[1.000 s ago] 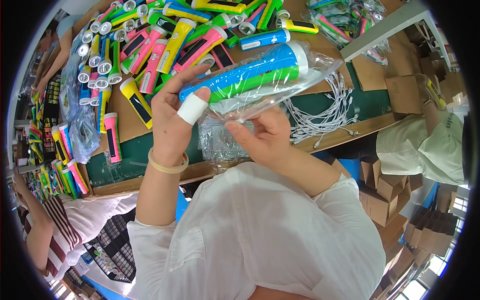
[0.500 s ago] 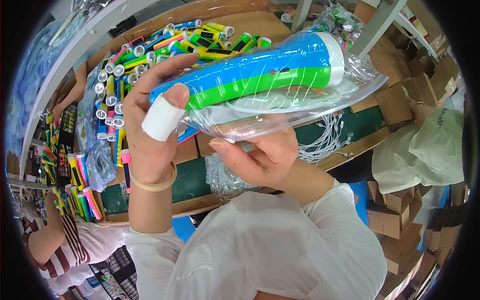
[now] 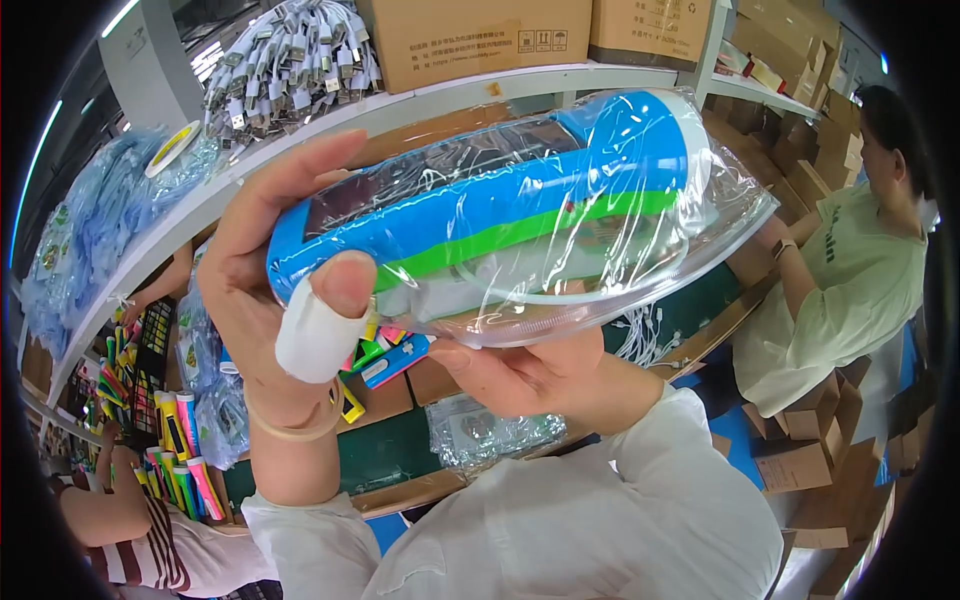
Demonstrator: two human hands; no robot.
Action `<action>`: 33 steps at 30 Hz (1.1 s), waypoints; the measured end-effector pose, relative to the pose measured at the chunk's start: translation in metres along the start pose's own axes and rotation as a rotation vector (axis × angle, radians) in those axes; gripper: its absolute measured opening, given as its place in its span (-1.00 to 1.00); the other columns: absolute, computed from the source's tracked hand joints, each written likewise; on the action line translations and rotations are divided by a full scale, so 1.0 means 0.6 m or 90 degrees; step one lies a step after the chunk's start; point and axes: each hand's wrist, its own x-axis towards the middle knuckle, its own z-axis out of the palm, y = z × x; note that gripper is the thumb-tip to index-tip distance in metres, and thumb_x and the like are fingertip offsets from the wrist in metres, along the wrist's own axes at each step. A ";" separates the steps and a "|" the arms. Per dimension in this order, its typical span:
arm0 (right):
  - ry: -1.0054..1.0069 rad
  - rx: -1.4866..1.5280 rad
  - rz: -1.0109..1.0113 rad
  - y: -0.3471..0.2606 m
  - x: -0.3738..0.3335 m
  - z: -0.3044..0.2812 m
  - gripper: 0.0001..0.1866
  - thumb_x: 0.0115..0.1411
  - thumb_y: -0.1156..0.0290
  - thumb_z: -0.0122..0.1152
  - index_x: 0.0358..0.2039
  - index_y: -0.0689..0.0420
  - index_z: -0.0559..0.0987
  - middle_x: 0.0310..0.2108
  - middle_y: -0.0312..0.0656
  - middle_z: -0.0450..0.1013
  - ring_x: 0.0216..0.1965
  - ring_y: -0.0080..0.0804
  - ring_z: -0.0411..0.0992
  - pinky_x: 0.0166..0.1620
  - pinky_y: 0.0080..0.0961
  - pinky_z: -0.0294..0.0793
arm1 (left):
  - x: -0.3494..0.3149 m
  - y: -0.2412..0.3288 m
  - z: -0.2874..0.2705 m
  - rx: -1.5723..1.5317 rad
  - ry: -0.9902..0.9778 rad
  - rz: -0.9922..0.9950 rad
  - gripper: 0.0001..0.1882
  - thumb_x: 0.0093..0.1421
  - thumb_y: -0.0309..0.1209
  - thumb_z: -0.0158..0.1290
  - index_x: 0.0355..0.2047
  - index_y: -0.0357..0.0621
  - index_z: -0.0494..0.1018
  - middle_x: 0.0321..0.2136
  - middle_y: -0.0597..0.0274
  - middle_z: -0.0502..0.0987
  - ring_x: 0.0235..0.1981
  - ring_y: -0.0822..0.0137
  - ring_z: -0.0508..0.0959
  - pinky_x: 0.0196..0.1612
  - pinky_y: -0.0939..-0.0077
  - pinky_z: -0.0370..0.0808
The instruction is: Packaging flashlights and charging cables into small plastic bags.
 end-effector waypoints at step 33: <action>-0.629 0.093 0.241 0.103 -0.118 0.016 -0.83 0.21 0.50 0.32 -0.23 0.21 0.52 -0.34 -0.12 0.46 -0.34 -0.13 0.47 -0.26 -0.32 0.44 | -0.316 -0.068 -0.057 0.608 -0.074 -0.027 -0.61 -0.01 -0.44 0.35 -0.14 -0.17 0.55 -0.06 0.14 0.54 0.03 0.00 0.49 0.19 -0.12 0.32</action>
